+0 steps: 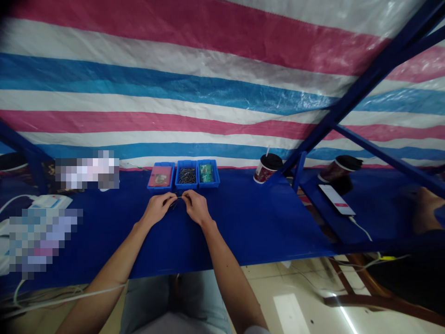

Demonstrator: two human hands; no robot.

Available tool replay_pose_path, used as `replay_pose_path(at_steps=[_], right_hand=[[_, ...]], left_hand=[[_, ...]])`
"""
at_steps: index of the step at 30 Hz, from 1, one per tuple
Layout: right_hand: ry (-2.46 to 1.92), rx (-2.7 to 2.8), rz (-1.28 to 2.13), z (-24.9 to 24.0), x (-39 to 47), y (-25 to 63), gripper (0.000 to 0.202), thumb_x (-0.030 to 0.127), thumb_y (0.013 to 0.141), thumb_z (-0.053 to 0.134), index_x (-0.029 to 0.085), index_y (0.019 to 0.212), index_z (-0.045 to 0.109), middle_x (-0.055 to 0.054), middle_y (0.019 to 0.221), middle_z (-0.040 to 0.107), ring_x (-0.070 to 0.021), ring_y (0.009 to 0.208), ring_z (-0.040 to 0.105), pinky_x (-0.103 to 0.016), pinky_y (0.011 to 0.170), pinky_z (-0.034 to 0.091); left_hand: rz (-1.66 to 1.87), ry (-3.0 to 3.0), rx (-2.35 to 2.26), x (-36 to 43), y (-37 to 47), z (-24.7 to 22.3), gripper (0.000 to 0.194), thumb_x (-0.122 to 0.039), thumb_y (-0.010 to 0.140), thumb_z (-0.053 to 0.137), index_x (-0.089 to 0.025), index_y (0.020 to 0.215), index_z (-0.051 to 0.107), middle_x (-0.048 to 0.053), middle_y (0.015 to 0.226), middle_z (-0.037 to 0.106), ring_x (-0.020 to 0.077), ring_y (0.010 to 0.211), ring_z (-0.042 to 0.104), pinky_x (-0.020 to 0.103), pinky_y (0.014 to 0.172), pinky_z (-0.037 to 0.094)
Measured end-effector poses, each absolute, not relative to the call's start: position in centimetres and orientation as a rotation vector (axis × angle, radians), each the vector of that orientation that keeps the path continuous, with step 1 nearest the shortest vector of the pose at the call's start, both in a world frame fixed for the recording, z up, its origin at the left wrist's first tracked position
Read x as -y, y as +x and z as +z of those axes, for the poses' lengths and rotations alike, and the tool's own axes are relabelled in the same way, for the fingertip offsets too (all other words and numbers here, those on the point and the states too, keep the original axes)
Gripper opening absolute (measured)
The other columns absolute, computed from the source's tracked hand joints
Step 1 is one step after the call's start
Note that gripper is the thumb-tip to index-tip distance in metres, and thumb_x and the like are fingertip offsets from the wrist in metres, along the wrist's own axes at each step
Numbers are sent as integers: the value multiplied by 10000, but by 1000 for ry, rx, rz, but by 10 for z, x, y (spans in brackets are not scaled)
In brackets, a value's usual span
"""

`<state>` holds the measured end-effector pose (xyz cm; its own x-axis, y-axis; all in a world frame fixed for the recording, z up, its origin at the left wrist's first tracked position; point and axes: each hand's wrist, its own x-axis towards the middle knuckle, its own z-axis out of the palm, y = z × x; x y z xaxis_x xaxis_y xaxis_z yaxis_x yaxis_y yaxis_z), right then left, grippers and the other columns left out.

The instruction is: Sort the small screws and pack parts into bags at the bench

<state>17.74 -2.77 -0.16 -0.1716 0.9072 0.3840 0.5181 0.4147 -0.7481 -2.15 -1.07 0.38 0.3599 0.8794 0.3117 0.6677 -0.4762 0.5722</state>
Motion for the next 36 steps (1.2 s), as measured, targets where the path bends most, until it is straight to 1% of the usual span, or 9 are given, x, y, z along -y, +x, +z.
replay_pose_path(at_steps=[9,13,16,20,23,25,26,30,36], right_hand=[[-1239,1836,545,-3,28,178,198,304,1004,478,225,985,659,-43,944,714,-187,829,657,-277,751,452],[-1261,1844,536,-2,27,179,218,323,1009,472,225,973,664,-45,929,712,-185,812,655,-273,730,444],[-1277,1851,529,-2,27,179,247,336,1015,461,219,944,667,-40,886,704,-173,766,642,-263,698,431],[-1297,1843,530,-1,28,178,310,381,1021,443,213,898,673,-29,779,678,-161,675,605,-258,648,414],[-1267,1821,576,-2,29,178,263,408,992,503,219,998,686,-30,827,700,-153,641,593,-260,648,434],[-1221,1813,592,-2,29,178,231,388,960,566,226,1075,682,-33,900,716,-152,661,603,-264,672,457],[-1201,1812,589,-2,29,178,219,369,951,580,228,1081,685,-35,920,717,-155,685,613,-266,687,464],[-1175,1808,561,-3,27,178,189,315,967,542,228,986,709,-49,915,709,-180,788,643,-283,736,472],[-1192,1815,554,-2,28,178,179,292,984,525,224,960,689,-47,941,710,-183,830,653,-279,751,464]], left_hand=[[836,2285,-1362,11,-21,4,304,-427,994,466,-253,1014,714,20,879,763,180,761,698,247,721,457],[842,2282,-1365,10,-22,2,302,-427,994,470,-253,1020,716,20,885,765,180,758,700,251,730,459],[845,2288,-1369,9,-22,1,306,-434,991,473,-251,1012,718,25,888,768,182,754,702,252,726,462],[851,2287,-1369,10,-22,1,313,-443,992,468,-253,1007,717,22,886,770,177,737,698,250,709,461],[878,2282,-1373,9,-22,0,309,-433,993,468,-251,1010,717,19,899,770,171,735,695,243,700,457],[890,2277,-1376,9,-23,-1,309,-429,993,470,-245,1013,717,19,899,768,170,739,694,239,691,452],[890,2276,-1376,9,-23,-1,309,-428,993,471,-243,1012,717,18,894,766,169,740,694,238,688,449],[869,2283,-1377,10,-22,1,308,-428,995,469,-244,1001,716,13,868,760,168,734,692,240,691,443],[872,2290,-1355,11,-21,3,311,-418,1004,450,-245,1015,708,20,901,762,175,771,696,242,714,446]])
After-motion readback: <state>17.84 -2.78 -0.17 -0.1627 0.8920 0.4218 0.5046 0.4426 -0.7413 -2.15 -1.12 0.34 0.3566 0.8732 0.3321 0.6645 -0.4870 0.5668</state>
